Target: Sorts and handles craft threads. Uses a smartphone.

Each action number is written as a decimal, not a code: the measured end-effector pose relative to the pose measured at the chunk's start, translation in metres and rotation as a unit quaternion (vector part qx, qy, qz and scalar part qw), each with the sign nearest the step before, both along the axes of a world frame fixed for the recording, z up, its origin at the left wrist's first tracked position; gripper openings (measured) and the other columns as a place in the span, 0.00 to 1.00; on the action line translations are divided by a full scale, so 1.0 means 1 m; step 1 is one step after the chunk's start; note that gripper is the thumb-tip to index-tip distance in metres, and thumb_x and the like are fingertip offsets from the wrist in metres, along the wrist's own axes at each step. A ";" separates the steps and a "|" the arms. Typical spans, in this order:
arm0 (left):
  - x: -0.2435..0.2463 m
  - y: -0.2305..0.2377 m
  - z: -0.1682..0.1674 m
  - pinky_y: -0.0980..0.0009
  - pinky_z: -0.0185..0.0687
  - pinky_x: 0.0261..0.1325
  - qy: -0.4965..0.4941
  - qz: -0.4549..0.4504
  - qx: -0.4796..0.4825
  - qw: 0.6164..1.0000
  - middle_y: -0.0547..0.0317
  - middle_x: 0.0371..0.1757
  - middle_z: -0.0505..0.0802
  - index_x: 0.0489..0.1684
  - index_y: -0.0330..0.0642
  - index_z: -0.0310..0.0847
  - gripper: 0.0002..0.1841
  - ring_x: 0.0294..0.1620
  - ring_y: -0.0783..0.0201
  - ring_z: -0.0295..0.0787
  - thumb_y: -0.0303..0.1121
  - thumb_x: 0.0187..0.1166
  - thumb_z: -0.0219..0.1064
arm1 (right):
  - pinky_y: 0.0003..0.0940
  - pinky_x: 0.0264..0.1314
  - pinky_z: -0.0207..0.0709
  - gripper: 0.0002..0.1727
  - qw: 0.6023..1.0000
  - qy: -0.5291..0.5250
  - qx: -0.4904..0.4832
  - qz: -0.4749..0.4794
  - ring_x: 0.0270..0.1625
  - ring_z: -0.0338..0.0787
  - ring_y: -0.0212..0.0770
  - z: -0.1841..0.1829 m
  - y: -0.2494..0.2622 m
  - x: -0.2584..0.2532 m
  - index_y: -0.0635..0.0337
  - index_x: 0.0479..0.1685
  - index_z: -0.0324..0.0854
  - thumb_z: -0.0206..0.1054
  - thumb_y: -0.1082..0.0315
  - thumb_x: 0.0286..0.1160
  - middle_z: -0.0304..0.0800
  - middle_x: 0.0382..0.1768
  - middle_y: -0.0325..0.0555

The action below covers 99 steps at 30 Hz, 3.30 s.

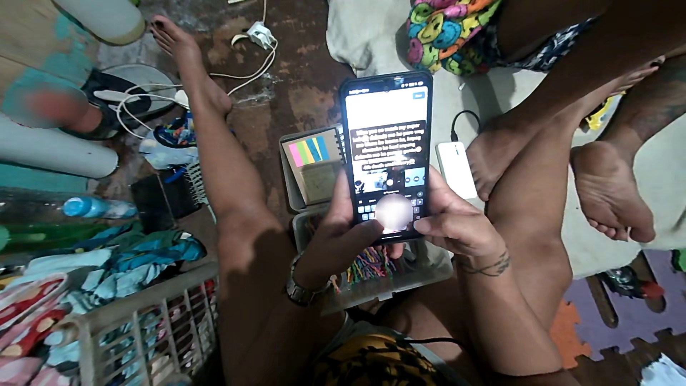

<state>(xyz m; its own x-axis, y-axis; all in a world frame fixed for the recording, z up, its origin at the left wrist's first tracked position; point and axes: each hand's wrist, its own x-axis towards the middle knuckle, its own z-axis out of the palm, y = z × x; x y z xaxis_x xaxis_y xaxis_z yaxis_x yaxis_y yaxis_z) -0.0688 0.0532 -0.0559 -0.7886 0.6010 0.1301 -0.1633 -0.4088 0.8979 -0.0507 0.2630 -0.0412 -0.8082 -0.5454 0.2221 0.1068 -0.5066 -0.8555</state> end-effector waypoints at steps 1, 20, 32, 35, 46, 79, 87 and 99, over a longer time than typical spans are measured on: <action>-0.001 0.000 -0.002 0.72 0.91 0.42 0.002 -0.004 0.003 1.000 0.57 0.52 0.90 0.79 0.50 0.55 0.28 0.41 0.66 0.93 0.28 0.80 0.60 | 0.33 0.46 0.92 0.33 1.000 -0.001 0.001 -0.003 0.53 0.93 0.39 0.000 0.000 0.000 0.37 0.81 0.58 0.58 0.72 0.76 0.87 0.62 0.40; 0.003 -0.003 0.013 0.78 0.91 0.44 0.015 0.013 -0.013 1.000 0.72 0.55 0.89 0.84 0.57 0.49 0.37 0.43 0.76 0.91 0.25 0.74 0.60 | 0.24 0.37 0.90 0.27 0.996 0.009 0.047 -0.076 0.42 0.93 0.31 0.004 -0.010 0.003 0.35 0.83 0.57 0.57 0.65 0.87 0.90 0.56 0.34; 0.007 0.002 0.019 0.79 0.90 0.49 0.005 0.048 -0.020 0.999 0.77 0.56 0.90 0.83 0.62 0.53 0.32 0.48 0.79 0.91 0.23 0.80 0.54 | 0.19 0.36 0.88 0.44 0.990 0.046 0.111 -0.078 0.37 0.90 0.25 0.005 -0.008 0.005 0.40 0.88 0.42 0.64 0.74 0.76 0.88 0.53 0.31; 0.002 -0.001 0.005 0.74 0.91 0.45 -0.001 0.011 0.001 1.000 0.63 0.58 0.89 0.88 0.60 0.47 0.36 0.46 0.70 0.92 0.24 0.80 0.55 | 0.21 0.36 0.88 0.43 0.989 0.050 0.111 -0.079 0.37 0.91 0.26 0.005 -0.008 0.005 0.40 0.88 0.43 0.62 0.76 0.76 0.88 0.54 0.33; 0.000 -0.001 -0.003 0.71 0.91 0.48 0.005 0.002 0.009 1.000 0.57 0.57 0.89 0.81 0.51 0.54 0.29 0.47 0.66 0.92 0.26 0.80 0.57 | 0.30 0.40 0.92 0.35 0.999 -0.014 0.021 -0.038 0.49 0.94 0.36 0.002 -0.004 0.004 0.37 0.83 0.58 0.56 0.74 0.75 0.88 0.61 0.38; 0.002 -0.001 0.014 0.78 0.90 0.43 0.013 0.001 0.024 1.000 0.70 0.56 0.90 0.84 0.65 0.51 0.34 0.43 0.75 0.92 0.25 0.79 0.57 | 0.27 0.39 0.91 0.29 0.999 -0.002 0.007 -0.037 0.45 0.94 0.33 0.002 -0.006 0.002 0.32 0.83 0.56 0.53 0.68 0.85 0.88 0.58 0.36; 0.003 -0.001 0.013 0.81 0.88 0.46 0.039 0.013 -0.014 0.999 0.73 0.55 0.90 0.84 0.60 0.52 0.33 0.45 0.78 0.90 0.24 0.78 0.56 | 0.17 0.26 0.83 0.29 0.984 0.009 0.090 -0.151 0.29 0.88 0.25 0.006 -0.020 0.005 0.40 0.79 0.59 0.61 0.71 0.81 0.91 0.47 0.33; 0.004 -0.002 0.014 0.82 0.87 0.47 0.029 0.014 -0.025 0.999 0.75 0.55 0.89 0.87 0.58 0.46 0.38 0.45 0.80 0.89 0.26 0.76 0.59 | 0.16 0.26 0.83 0.33 0.985 0.011 0.101 -0.140 0.28 0.88 0.24 0.007 -0.018 0.005 0.40 0.79 0.57 0.64 0.74 0.77 0.91 0.46 0.32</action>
